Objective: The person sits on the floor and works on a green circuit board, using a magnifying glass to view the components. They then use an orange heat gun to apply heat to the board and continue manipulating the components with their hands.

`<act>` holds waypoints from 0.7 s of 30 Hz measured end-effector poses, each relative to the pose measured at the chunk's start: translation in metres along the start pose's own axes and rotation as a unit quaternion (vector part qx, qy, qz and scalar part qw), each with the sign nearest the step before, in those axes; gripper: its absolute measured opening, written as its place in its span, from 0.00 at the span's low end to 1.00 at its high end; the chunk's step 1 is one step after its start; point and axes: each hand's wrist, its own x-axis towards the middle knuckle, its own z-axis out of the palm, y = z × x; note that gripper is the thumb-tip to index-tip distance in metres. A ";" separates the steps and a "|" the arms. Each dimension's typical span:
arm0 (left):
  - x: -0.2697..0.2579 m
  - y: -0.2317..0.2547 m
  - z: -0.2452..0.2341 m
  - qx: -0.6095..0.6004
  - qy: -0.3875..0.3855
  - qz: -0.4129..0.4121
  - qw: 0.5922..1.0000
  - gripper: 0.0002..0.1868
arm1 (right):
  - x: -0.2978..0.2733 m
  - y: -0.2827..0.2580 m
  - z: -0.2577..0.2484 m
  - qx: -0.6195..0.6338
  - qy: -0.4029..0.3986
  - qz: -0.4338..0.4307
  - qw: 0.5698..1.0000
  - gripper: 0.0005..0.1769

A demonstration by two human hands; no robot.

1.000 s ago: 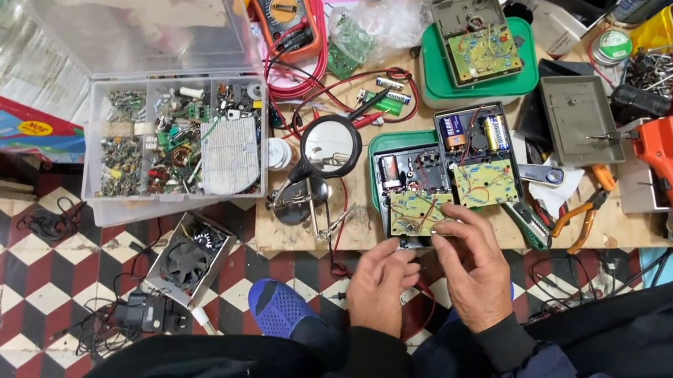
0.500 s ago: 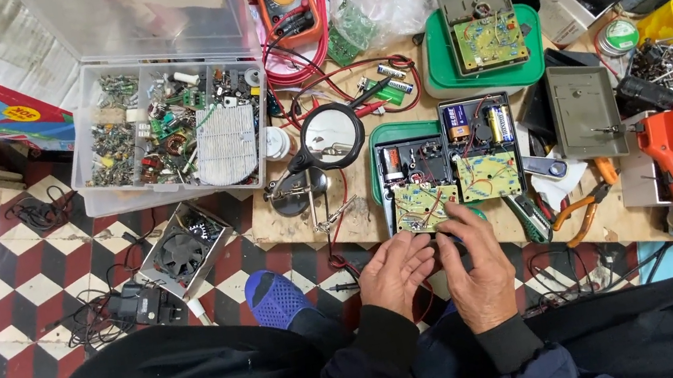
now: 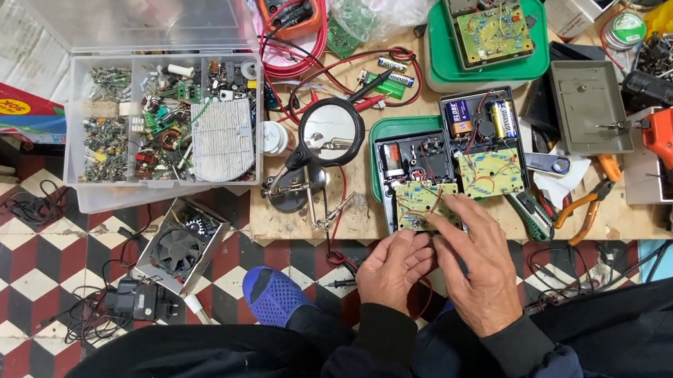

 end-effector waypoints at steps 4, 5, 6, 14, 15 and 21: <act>-0.004 0.005 0.001 0.007 -0.001 -0.005 1.000 0.25 | 0.001 0.002 0.004 0.020 -0.022 0.007 1.000 0.21; -0.004 0.006 0.002 0.007 0.000 -0.006 1.000 0.25 | 0.002 0.002 0.004 0.020 -0.022 0.007 1.000 0.21; -0.004 0.007 0.002 0.008 0.004 -0.006 1.000 0.24 | 0.002 0.002 0.004 0.020 -0.028 0.003 0.999 0.21; -0.002 0.005 0.003 0.030 0.019 0.000 0.999 0.23 | 0.003 0.002 0.004 0.026 -0.045 0.002 0.999 0.21; -0.004 0.008 0.004 0.033 0.020 0.003 0.999 0.23 | 0.004 0.000 0.002 0.038 -0.015 0.013 0.999 0.19; -0.008 0.013 0.008 0.051 0.021 -0.005 0.998 0.24 | -0.002 0.003 0.003 0.076 0.019 0.097 0.992 0.17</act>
